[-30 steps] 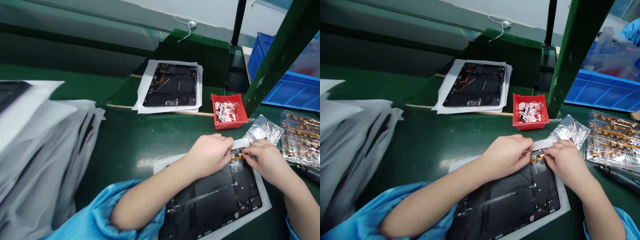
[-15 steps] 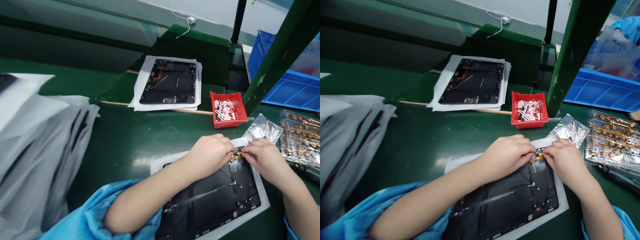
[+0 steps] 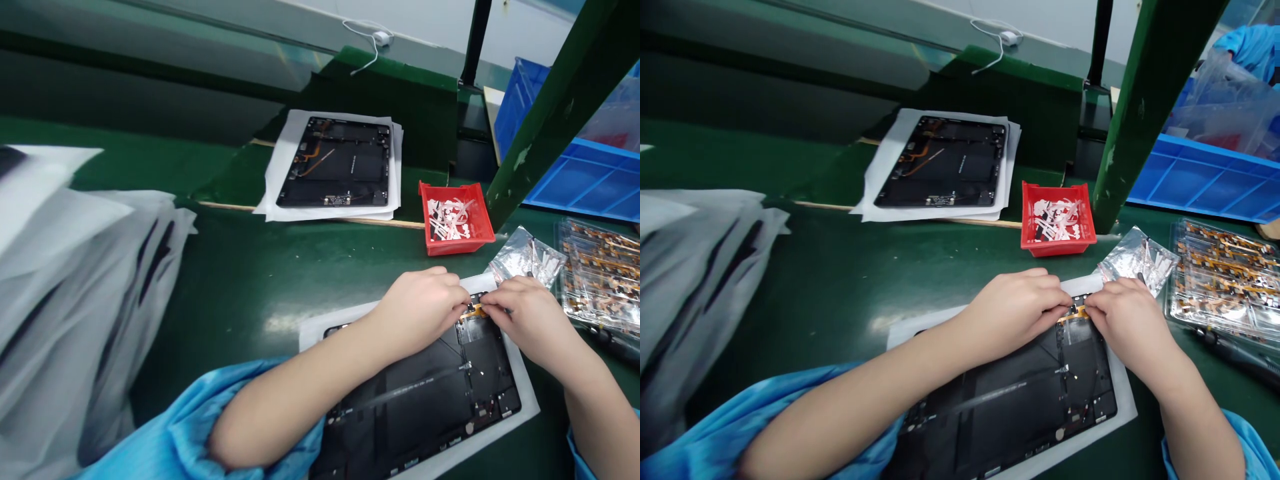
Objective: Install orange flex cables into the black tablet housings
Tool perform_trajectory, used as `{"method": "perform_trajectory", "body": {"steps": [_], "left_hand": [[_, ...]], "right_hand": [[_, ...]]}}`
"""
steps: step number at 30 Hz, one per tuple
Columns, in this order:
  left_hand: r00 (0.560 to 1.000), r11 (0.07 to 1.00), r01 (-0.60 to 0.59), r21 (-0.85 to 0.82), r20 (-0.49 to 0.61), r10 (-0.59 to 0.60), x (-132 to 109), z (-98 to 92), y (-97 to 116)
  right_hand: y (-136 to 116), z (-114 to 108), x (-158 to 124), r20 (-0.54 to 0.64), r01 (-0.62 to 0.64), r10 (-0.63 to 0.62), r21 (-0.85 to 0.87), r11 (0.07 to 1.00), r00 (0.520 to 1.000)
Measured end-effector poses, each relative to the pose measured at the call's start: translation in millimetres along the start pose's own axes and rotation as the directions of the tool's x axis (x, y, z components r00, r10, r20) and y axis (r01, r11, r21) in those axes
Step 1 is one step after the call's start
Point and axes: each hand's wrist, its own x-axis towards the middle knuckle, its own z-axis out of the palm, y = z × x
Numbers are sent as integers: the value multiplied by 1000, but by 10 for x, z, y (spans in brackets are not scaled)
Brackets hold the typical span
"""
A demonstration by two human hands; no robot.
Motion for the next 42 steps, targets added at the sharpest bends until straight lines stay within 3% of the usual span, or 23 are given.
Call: {"method": "perform_trajectory", "body": {"steps": [13, 22, 27, 33, 38, 42], "left_hand": [[1000, 1000, 6, 5, -20, -6, -2, 6, -1], [992, 991, 126, 32, -26, -125, 13, -24, 9], [987, 985, 161, 66, 17, -162, 29, -36, 42], [985, 983, 170, 73, -31, -168, 45, 39, 60], [981, 986, 170, -2, -98, -169, 40, 97, 27], [970, 982, 171, -84, -161, -183, 32, 47, 29]], "right_hand": [[6, -80, -30, 0, 3, -3, 1, 1000, 1000], [-22, -77, -34, -5, -26, 26, 35, 999, 1000], [-50, -126, -50, -63, -231, 232, 27, 973, 971], [-97, -139, -31, 50, -465, 463, 129, 876, 885], [-97, -144, -9, 81, -511, 507, 235, 827, 858], [-86, -169, -16, 100, -483, 490, 422, 767, 866]]}}
